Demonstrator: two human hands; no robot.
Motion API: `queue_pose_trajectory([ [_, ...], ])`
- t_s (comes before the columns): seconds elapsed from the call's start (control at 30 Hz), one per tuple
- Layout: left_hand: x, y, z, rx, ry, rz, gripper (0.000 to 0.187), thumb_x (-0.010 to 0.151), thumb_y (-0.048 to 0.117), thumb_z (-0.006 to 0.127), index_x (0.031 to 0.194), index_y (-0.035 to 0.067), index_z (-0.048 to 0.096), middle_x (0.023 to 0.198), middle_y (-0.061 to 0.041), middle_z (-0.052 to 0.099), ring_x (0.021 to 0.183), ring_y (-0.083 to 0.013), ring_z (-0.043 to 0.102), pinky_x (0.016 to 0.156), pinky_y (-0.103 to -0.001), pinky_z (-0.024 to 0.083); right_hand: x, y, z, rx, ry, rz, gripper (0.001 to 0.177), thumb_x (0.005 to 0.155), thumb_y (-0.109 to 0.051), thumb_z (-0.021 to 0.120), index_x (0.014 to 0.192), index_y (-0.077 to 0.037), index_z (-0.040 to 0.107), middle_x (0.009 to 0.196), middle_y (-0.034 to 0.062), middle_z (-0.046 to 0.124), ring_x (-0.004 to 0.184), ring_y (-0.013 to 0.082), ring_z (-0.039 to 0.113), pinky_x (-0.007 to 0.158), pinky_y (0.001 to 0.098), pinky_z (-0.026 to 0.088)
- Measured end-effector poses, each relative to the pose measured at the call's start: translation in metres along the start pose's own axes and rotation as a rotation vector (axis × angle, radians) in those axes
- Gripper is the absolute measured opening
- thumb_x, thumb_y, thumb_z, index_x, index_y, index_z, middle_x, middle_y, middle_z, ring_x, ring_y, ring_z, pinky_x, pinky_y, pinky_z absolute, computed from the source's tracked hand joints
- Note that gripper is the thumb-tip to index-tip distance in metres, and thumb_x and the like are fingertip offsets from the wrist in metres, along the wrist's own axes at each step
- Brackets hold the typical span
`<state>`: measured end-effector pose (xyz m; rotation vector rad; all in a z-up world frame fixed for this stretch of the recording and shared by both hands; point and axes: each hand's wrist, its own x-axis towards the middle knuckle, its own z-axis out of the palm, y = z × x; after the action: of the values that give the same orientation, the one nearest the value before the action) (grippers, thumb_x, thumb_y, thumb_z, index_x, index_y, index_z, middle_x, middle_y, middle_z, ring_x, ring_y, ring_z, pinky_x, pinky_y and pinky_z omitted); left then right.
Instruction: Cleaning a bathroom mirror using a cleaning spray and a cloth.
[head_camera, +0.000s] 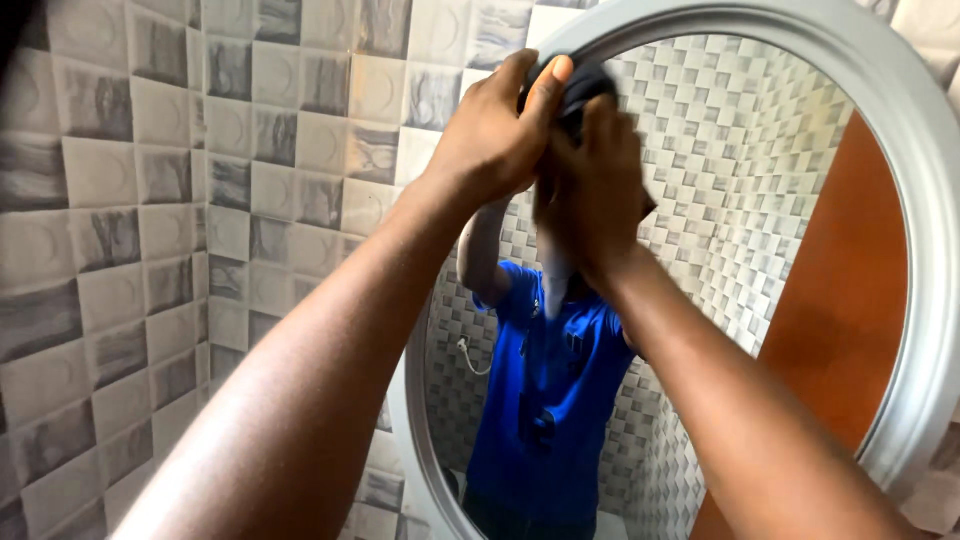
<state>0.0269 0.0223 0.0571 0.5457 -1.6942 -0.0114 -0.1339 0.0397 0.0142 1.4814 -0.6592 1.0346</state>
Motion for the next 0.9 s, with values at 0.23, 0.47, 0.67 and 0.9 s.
queue_pose_trajectory([
  [0.23,0.006,-0.012,0.0,0.186,-0.029,0.231,0.086,0.103,0.063,0.05,0.15,-0.009,0.046,0.15,-0.033,0.052,0.144,-0.0475,0.043,0.119,-0.048,0.034,0.022,0.062,-0.04,-0.249,-0.117,-0.138,0.061,0.082,-0.016,0.082,0.142,-0.022,0.068,0.128,0.0228,0.052,0.116,0.0445,0.053,0.091,0.0535,0.046],
  [0.47,0.007,-0.005,-0.016,-0.002,-0.133,0.054,0.091,0.097,0.069,0.045,0.152,-0.004,0.045,0.145,-0.03,0.058,0.139,-0.0402,0.055,0.115,-0.044,0.043,0.013,0.014,0.005,-0.202,0.172,0.008,0.037,0.099,-0.007,0.073,0.135,-0.01,0.066,0.132,0.0319,0.051,0.116,0.045,0.058,0.095,0.0561,0.047],
  [0.67,0.008,-0.016,-0.005,0.061,-0.109,0.111,0.095,0.097,0.074,0.043,0.154,-0.003,0.042,0.147,-0.031,0.056,0.14,-0.0417,0.052,0.116,-0.046,0.039,-0.073,-0.097,0.003,0.076,-0.141,-0.369,0.03,0.083,-0.017,0.063,0.109,-0.024,0.078,0.108,0.0185,0.065,0.105,0.0385,0.059,0.089,0.0625,0.052],
  [0.9,0.006,-0.022,0.001,0.025,-0.07,0.169,0.095,0.098,0.075,0.041,0.152,-0.002,0.05,0.154,-0.028,0.055,0.15,-0.0415,0.047,0.123,-0.043,0.036,0.018,0.027,-0.025,-0.147,-0.322,-0.18,0.029,0.089,-0.037,0.074,0.114,-0.024,0.081,0.119,0.0111,0.066,0.107,0.0355,0.059,0.087,0.0489,0.048],
])
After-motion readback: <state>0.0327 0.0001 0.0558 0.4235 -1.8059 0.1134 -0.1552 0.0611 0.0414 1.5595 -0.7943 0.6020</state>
